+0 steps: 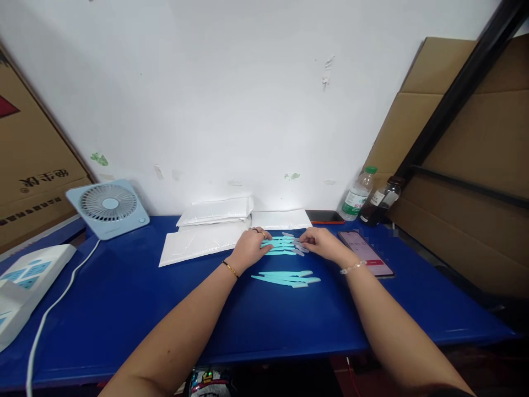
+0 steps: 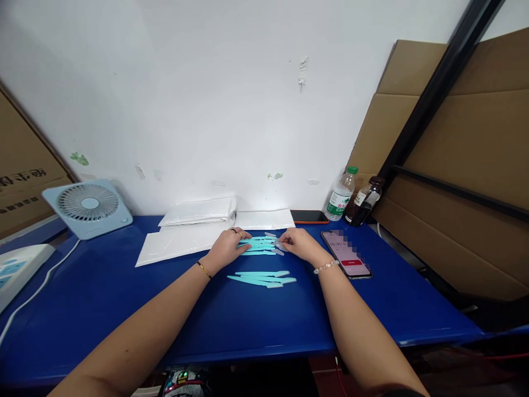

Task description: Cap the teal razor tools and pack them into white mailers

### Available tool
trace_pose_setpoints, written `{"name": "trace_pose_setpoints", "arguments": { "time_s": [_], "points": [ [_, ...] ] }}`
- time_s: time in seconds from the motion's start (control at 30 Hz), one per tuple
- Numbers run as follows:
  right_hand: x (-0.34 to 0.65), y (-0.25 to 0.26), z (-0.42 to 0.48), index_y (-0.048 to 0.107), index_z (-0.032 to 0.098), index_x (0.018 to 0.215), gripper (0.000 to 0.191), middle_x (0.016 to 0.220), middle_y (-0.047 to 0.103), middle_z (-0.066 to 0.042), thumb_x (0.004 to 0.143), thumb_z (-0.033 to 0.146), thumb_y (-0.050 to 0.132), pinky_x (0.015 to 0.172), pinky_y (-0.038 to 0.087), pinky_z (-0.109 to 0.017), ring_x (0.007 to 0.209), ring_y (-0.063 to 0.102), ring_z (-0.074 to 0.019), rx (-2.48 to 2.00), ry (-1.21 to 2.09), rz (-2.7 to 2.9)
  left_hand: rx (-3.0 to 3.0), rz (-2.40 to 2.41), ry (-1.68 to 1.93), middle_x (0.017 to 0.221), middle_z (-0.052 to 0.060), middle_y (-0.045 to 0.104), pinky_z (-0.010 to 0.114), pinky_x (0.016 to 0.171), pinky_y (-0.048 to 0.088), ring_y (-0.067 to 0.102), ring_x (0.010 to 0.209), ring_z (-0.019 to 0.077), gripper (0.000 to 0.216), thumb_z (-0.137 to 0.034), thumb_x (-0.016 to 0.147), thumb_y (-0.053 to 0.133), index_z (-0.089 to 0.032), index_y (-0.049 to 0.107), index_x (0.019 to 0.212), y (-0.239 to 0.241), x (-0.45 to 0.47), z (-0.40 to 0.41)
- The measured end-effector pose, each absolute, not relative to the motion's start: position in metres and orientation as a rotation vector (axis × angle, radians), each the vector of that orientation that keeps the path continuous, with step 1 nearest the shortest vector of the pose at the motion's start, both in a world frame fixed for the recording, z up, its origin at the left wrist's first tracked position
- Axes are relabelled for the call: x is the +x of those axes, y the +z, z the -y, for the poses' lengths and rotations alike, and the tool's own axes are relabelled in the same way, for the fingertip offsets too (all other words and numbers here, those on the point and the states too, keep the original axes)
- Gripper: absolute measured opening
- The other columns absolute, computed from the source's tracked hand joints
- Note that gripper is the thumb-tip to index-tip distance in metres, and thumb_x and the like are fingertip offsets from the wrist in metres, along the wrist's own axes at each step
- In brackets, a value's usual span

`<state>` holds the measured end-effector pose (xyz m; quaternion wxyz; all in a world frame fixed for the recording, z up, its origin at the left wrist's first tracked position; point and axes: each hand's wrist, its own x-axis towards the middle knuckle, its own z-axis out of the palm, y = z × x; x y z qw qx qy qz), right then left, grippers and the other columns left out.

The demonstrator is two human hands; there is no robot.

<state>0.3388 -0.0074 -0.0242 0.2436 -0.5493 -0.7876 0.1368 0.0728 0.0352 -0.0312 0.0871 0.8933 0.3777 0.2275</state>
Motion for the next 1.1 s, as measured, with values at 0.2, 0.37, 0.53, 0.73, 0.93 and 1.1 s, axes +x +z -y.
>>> {"name": "trace_pose_setpoints", "arguments": {
  "time_s": [0.2,0.37,0.53,0.73,0.93,1.1],
  "points": [
    [0.335,-0.011,0.024,0.069,0.016,0.077,0.021,0.067,0.063,-0.001,0.067,0.034,0.071,0.054,0.042,-0.022,0.058,0.054,-0.0124,-1.354,0.925,2.313,2.576,-0.770,0.365,0.085,0.002,0.065,0.022,0.063,0.043,0.059,0.075,0.0139,0.023,-0.040,0.079,0.062,-0.020,0.068,0.088,-0.026,0.080,-0.015],
    [0.327,-0.013,0.027,0.069,0.016,0.073,0.018,0.070,0.064,-0.001,0.060,0.027,0.073,0.053,0.040,-0.021,0.058,0.053,-0.0114,-1.340,0.944,2.448,2.610,-0.751,0.250,0.079,0.002,0.066,0.021,0.059,0.039,0.058,0.071,0.0132,0.017,-0.033,0.078,0.061,-0.019,0.068,0.084,-0.029,0.087,-0.011],
    [0.316,-0.021,0.024,0.065,0.016,0.068,0.006,0.065,0.059,0.001,0.064,0.016,0.061,0.051,0.039,-0.020,0.056,0.052,-0.0103,-1.385,0.744,2.369,2.642,-0.807,0.313,0.078,0.001,0.066,0.022,0.059,0.038,0.057,0.071,0.0133,0.017,-0.033,0.080,0.059,-0.019,0.067,0.083,-0.033,0.086,-0.015],
    [0.314,-0.020,0.022,0.061,0.016,0.069,0.007,0.066,0.058,0.001,0.065,0.013,0.057,0.053,0.039,-0.020,0.056,0.050,-0.0100,-1.313,0.685,2.336,2.685,-0.865,0.375,0.079,0.002,0.067,0.023,0.064,0.039,0.059,0.074,0.0147,0.012,-0.025,0.082,0.057,-0.019,0.067,0.082,-0.033,0.087,-0.021],
    [0.336,-0.023,0.012,0.062,0.016,0.068,0.005,0.068,0.059,-0.001,0.067,0.013,0.057,0.056,0.038,-0.021,0.059,0.052,-0.0114,-1.389,0.424,2.239,2.724,-1.021,0.545,0.082,0.004,0.067,0.025,0.067,0.041,0.059,0.074,0.0154,0.015,-0.019,0.083,0.053,-0.017,0.067,0.079,-0.028,0.083,-0.031],
    [0.345,-0.024,0.006,0.067,0.015,0.077,0.011,0.073,0.063,-0.004,0.071,0.020,0.059,0.059,0.040,-0.023,0.062,0.054,-0.0127,-1.521,0.384,2.131,2.670,-1.090,0.641,0.093,0.005,0.067,0.027,0.076,0.045,0.060,0.083,0.0175,0.016,-0.026,0.083,0.058,-0.017,0.068,0.091,-0.031,0.078,-0.038]
  ]
}}
